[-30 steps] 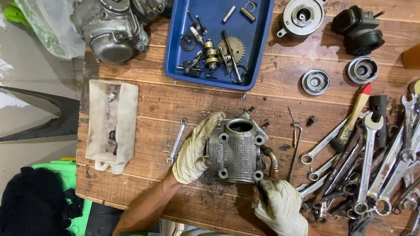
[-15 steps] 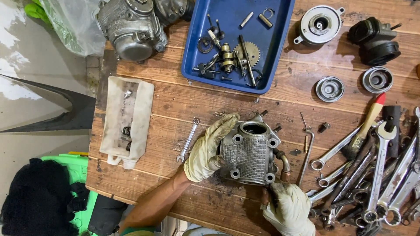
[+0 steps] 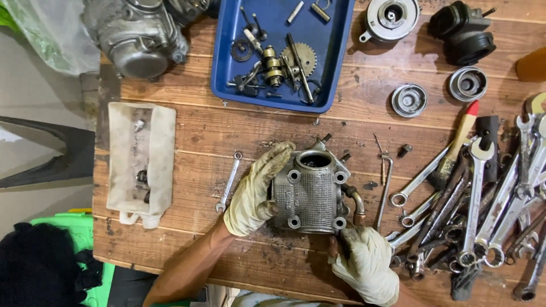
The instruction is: Disassembling and inspecting a motorcycle engine block and cylinder head using wrenches on a workbench.
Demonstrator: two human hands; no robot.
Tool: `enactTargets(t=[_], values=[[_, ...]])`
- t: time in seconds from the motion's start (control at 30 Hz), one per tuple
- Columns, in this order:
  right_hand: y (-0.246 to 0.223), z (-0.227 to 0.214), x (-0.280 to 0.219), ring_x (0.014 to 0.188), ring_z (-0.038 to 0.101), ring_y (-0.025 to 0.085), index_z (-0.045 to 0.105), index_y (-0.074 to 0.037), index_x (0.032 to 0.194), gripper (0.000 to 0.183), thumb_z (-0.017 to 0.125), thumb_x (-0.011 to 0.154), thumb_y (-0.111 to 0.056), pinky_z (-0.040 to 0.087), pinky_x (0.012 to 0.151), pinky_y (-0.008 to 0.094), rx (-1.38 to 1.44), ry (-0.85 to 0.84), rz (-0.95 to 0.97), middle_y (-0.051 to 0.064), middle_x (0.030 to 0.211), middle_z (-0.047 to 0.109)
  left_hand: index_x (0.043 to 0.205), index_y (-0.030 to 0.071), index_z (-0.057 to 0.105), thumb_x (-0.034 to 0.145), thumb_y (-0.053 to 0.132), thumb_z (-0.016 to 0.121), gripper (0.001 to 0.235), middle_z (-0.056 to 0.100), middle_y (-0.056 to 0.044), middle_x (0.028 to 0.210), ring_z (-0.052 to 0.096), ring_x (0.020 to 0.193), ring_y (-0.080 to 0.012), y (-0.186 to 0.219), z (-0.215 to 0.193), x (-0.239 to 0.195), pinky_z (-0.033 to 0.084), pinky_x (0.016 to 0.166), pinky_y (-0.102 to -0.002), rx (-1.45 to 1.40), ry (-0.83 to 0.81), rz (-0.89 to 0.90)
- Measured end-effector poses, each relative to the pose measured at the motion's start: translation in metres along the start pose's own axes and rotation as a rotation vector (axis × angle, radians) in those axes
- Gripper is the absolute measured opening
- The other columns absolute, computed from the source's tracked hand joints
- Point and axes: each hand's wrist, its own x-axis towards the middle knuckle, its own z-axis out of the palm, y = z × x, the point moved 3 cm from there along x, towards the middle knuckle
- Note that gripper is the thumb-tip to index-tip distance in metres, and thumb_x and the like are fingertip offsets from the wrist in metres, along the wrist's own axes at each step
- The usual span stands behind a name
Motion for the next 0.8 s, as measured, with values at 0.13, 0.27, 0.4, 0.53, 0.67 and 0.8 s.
enactTargets(t=[0.13, 0.27, 0.4, 0.53, 0.67, 0.8], values=[[-0.003, -0.002, 0.005, 0.064, 0.059, 0.028, 0.064, -0.005, 0.105, 0.023, 0.068, 0.086, -0.016, 0.047, 0.057, 0.041, -0.007, 0.021, -0.004, 0.01, 0.083, 0.063, 0.16, 0.011, 0.032, 0.1, 0.082, 0.029, 0.093, 0.034, -0.014, 0.167, 0.033, 0.158, -0.0328, 0.0, 0.001, -0.001, 0.025, 0.133, -0.052, 0.01, 0.008, 0.024], [-0.006, -0.004, 0.01, 0.062, 0.057, 0.029, 0.066, -0.003, 0.103, 0.023, 0.068, 0.086, -0.017, 0.046, 0.055, 0.041, -0.022, 0.031, -0.009, 0.011, 0.08, 0.062, 0.159, 0.009, 0.033, 0.099, 0.083, 0.03, 0.095, 0.034, -0.015, 0.167, 0.033, 0.158, -0.0337, 0.0, -0.001, 0.0, 0.024, 0.133, -0.051, -0.004, 0.006, 0.028], [-0.006, -0.002, 0.008, 0.063, 0.058, 0.029, 0.063, -0.004, 0.101, 0.021, 0.068, 0.086, -0.017, 0.047, 0.056, 0.041, -0.025, 0.044, -0.022, 0.011, 0.081, 0.063, 0.159, 0.008, 0.033, 0.096, 0.087, 0.026, 0.101, 0.034, -0.015, 0.167, 0.033, 0.157, -0.0334, 0.002, -0.001, 0.002, 0.024, 0.133, -0.052, -0.003, -0.002, 0.014], [-0.005, -0.003, 0.007, 0.063, 0.058, 0.028, 0.066, -0.003, 0.111, 0.028, 0.068, 0.087, -0.017, 0.047, 0.056, 0.04, -0.019, 0.035, 0.002, 0.01, 0.082, 0.063, 0.159, 0.01, 0.033, 0.097, 0.085, 0.027, 0.098, 0.034, -0.015, 0.167, 0.032, 0.157, -0.0332, 0.0, 0.0, -0.001, 0.023, 0.132, -0.05, 0.012, -0.002, 0.007], [-0.005, -0.001, 0.006, 0.065, 0.059, 0.03, 0.064, -0.004, 0.103, 0.021, 0.068, 0.086, -0.017, 0.047, 0.058, 0.042, -0.022, 0.019, 0.012, 0.011, 0.083, 0.063, 0.159, 0.009, 0.033, 0.099, 0.083, 0.029, 0.095, 0.035, -0.014, 0.167, 0.034, 0.158, -0.0327, 0.002, -0.001, 0.001, 0.025, 0.133, -0.051, -0.01, 0.008, 0.033], [-0.005, 0.0, 0.005, 0.067, 0.061, 0.032, 0.063, -0.002, 0.102, 0.022, 0.069, 0.085, -0.015, 0.049, 0.06, 0.042, -0.005, 0.042, -0.008, 0.014, 0.084, 0.064, 0.163, 0.014, 0.027, 0.102, 0.08, 0.03, 0.09, 0.026, -0.014, 0.172, 0.025, 0.164, -0.0325, 0.002, 0.001, 0.001, 0.021, 0.138, -0.051, -0.024, 0.032, 0.109]])
